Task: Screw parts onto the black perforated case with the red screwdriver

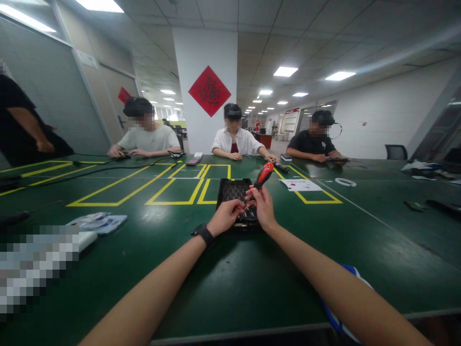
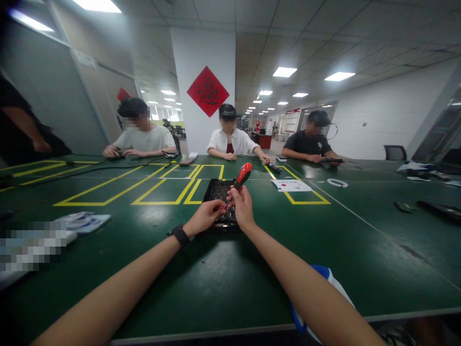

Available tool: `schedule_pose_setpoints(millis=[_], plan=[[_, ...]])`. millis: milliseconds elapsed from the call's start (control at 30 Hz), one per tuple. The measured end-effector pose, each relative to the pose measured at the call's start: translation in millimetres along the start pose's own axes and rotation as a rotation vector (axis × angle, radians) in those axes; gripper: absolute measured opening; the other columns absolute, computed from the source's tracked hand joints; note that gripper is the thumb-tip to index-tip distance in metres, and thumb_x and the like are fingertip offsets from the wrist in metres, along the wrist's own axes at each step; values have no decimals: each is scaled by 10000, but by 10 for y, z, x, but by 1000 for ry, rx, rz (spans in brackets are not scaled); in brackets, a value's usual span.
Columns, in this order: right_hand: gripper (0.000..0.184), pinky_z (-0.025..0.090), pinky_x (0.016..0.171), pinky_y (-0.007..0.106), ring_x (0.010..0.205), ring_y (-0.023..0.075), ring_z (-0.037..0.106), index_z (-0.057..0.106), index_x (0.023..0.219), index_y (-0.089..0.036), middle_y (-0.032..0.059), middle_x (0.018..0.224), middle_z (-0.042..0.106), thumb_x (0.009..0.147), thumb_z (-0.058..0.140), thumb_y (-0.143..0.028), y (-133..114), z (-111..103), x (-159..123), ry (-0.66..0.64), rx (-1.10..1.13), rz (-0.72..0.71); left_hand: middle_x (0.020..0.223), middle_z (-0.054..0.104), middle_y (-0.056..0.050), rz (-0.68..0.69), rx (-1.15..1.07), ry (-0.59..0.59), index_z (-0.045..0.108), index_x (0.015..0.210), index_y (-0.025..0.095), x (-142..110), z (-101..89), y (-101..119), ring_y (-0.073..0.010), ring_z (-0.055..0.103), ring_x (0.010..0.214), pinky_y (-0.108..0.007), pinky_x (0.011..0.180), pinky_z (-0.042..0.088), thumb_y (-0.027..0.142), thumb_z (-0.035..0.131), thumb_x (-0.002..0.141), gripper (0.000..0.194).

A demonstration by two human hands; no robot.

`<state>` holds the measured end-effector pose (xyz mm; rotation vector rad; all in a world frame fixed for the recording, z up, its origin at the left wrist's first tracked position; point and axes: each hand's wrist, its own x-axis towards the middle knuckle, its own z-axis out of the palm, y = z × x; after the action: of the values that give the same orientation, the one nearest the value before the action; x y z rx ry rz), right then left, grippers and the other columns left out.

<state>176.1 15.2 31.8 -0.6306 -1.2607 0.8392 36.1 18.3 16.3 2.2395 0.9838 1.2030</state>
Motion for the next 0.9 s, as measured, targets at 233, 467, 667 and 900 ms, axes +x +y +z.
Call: schedule_pose_setpoints(millis=[233,467,667,900], plan=[[300,445,652,265,668,136,553,615,857,-143,18,738,613,689,602,-392,10,-133,123,220,-227,-75,710,540,12,-98,-163,443,545,796,164,1,-127,79,-96,493,651,-208,625,396,305,499,796,149],[257,432,805,310,778,171,609,671,754,-159,47,811,673,667,624,-396,87,-251,193,-11,-276,52,546,403,45,-352,-501,743,455,615,163,5,-211,-76,-71,391,489,-184,473,326,360,426,795,269],[334,442,791,300,781,170,623,670,896,-165,39,809,690,644,645,-383,135,-226,132,-158,-300,132,520,402,45,-387,-538,729,468,597,161,-14,-162,-127,-65,372,462,-180,445,298,374,422,789,290],[305,447,751,296,698,165,624,669,856,-158,27,704,682,653,629,-382,139,-228,134,-150,-319,105,517,402,43,-377,-531,686,479,602,159,-20,-154,-160,-66,363,454,-186,438,291,387,425,791,302]])
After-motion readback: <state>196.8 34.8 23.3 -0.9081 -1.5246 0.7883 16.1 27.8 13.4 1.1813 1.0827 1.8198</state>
